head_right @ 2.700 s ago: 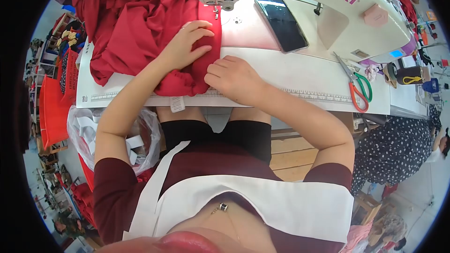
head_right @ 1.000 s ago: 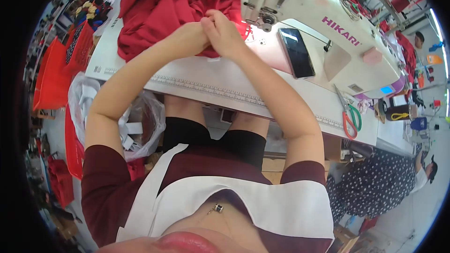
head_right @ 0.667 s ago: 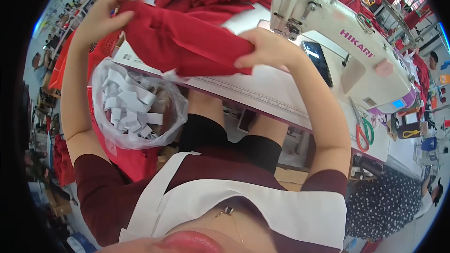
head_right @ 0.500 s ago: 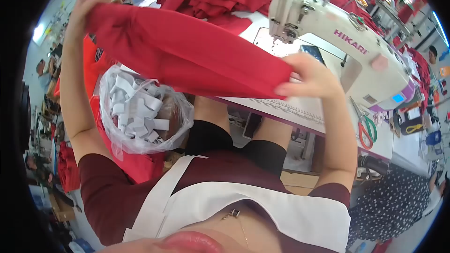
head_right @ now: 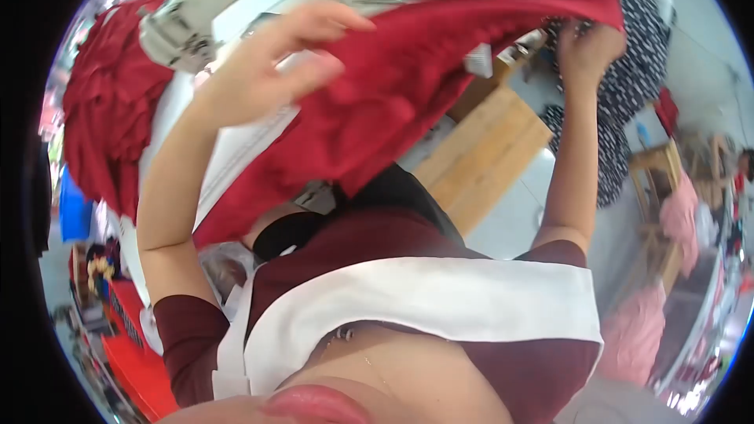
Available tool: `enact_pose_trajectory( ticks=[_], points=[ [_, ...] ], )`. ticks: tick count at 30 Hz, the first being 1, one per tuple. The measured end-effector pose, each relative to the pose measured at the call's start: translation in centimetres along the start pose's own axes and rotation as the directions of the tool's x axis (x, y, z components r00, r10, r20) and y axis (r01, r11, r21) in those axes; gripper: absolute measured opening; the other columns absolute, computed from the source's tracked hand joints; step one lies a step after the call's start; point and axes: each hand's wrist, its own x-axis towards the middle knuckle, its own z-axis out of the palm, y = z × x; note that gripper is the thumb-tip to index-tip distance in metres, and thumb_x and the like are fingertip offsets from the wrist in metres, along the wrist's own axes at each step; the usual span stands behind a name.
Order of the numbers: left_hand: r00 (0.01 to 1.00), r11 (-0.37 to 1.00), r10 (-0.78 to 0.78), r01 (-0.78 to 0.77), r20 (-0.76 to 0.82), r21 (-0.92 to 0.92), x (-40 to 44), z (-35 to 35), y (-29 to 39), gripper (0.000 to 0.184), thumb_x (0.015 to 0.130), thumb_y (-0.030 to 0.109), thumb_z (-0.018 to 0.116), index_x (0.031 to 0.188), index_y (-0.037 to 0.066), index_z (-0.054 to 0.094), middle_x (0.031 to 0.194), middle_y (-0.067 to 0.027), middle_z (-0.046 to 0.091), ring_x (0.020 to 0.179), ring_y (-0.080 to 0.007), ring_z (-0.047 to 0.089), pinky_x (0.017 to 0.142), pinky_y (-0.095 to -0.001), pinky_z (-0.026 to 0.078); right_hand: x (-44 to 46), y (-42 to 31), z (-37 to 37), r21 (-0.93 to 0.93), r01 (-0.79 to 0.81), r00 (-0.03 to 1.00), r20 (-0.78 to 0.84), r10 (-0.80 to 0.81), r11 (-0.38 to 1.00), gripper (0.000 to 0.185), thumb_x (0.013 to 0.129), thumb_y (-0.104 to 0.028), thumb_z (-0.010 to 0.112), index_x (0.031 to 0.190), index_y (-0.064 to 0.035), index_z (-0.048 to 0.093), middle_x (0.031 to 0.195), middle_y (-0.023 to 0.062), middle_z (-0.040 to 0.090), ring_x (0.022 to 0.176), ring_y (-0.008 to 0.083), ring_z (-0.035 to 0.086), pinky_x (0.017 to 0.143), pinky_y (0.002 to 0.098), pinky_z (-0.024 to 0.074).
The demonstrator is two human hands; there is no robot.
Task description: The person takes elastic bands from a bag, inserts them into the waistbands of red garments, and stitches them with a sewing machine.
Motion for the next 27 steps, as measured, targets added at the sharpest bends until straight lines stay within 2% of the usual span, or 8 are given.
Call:
enact_pose_trajectory(
  ticks=[3, 8, 10, 17, 20, 21, 22, 27],
  points=[
    [0.964, 0.855, 0.238, -0.149, 0.121, -0.496, 3.7, 6.3, 2.2, 0.026, 0.081, 0.008, 0.052, 0.105, 0.0, 0.054, 0.088, -0.011, 0.062, 0.083, -0.0174, 0.061, 0.073, -0.0296, 0.047, -1.4, 5.6, -5.3, 0.257, -0.026, 0.945, -0.31, 0.108, 0.966, 0.02, 0.076, -0.015, 0.06, 0.09, -0.0007, 0.055, 0.077, 0.0124, 0.059, 0.072, 0.0237, 0.059, 0.068, 0.0346, 0.0481],
    [0.988, 0.494, 0.149, -0.04, 0.039, -0.868, 6.6, 6.5, 6.6, 0.021, 0.078, 0.007, 0.055, 0.096, -0.002, 0.06, 0.086, -0.0074, 0.063, 0.079, -0.0136, 0.059, 0.069, -0.0231, 0.045, 2.5, 11.1, -8.1, 0.793, -0.465, 0.803, 0.19, 0.565, 0.393, 0.049, 0.095, -0.039, 0.027, 0.109, 0.0032, 0.048, 0.105, 0.0179, 0.053, 0.09, 0.0257, 0.052, 0.084, 0.0405, 0.0414],
    [0.99, 0.224, 0.143, -0.034, -0.002, -0.974, 6.9, 6.6, 4.9, 0.021, 0.079, 0.004, 0.054, 0.098, -0.003, 0.059, 0.09, -0.0088, 0.062, 0.08, -0.0166, 0.061, 0.074, -0.0247, 0.047, 1.2, 10.1, -5.1, 0.5, -0.407, 0.913, 0.253, 0.32, 0.764, 0.03, 0.082, -0.016, 0.048, 0.107, 0.0008, 0.052, 0.102, 0.0158, 0.058, 0.091, 0.0263, 0.056, 0.081, 0.0361, 0.0452],
    [0.981, 0.972, 0.047, -0.001, -0.19, 0.235, 1.3, 10.0, -12.6, 0.032, 0.074, 0.014, 0.056, 0.102, -0.003, 0.053, 0.099, -0.0204, 0.056, 0.093, -0.0304, 0.056, 0.078, -0.0377, 0.045, -9.8, 8.3, 16.0, 0.3, 0.068, 0.738, 0.626, -0.25, 0.951, 0.047, 0.072, -0.005, 0.048, 0.119, 0.0015, 0.044, 0.114, 0.0247, 0.051, 0.106, 0.0387, 0.049, 0.092, 0.0427, 0.0394],
    [0.943, 0.863, -0.331, 0.287, -0.034, -0.416, -5.1, 6.3, -10.1, 0.04, 0.078, 0.019, 0.061, 0.112, 0.0, 0.053, 0.104, -0.0137, 0.058, 0.099, -0.0224, 0.055, 0.086, -0.0319, 0.043, -19.4, 5.6, 23.0, 0.185, 0.303, 0.642, 0.686, -0.344, 0.935, 0.039, 0.074, -0.014, 0.054, 0.111, -0.0007, 0.048, 0.097, 0.0185, 0.058, 0.088, 0.0336, 0.058, 0.074, 0.0425, 0.0463],
    [0.955, 0.875, -0.294, 0.284, 0.034, -0.391, -7.8, 3.4, -8.4, 0.036, 0.08, 0.021, 0.061, 0.109, 0.001, 0.056, 0.102, -0.0124, 0.06, 0.094, -0.0193, 0.056, 0.084, -0.0303, 0.044, -25.9, 6.7, 27.8, 0.333, -0.112, 0.391, 0.881, -0.266, 0.936, 0.028, 0.074, -0.017, 0.055, 0.098, -0.003, 0.054, 0.086, 0.016, 0.06, 0.079, 0.0309, 0.059, 0.067, 0.042, 0.0466],
    [0.933, 0.879, -0.335, 0.359, 0.129, -0.313, -9.9, 0.0, -6.8, 0.033, 0.081, 0.021, 0.06, 0.107, 0.001, 0.057, 0.1, -0.0109, 0.061, 0.093, -0.0184, 0.056, 0.084, -0.0304, 0.044, -24.5, 1.4, 22.2, 0.397, 0.386, 0.266, 0.816, -0.512, 0.833, 0.017, 0.074, -0.017, 0.055, 0.085, -0.0031, 0.056, 0.078, 0.0164, 0.059, 0.071, 0.0326, 0.059, 0.062, 0.0435, 0.0464],
    [0.669, 0.66, -0.505, 0.707, -0.546, 0.254, -20.9, -15.2, -10.6, 0.019, 0.08, 0.013, 0.058, 0.095, 0.002, 0.063, 0.089, -0.0057, 0.063, 0.075, -0.013, 0.058, 0.066, -0.0295, 0.047, -16.9, -18.9, 9.9, 0.888, -0.218, 0.701, 0.432, -0.568, 0.406, 0.008, 0.073, -0.001, 0.057, 0.081, -0.0021, 0.059, 0.077, 0.0152, 0.061, 0.07, 0.0327, 0.06, 0.064, 0.0377, 0.0478]
  ],
)
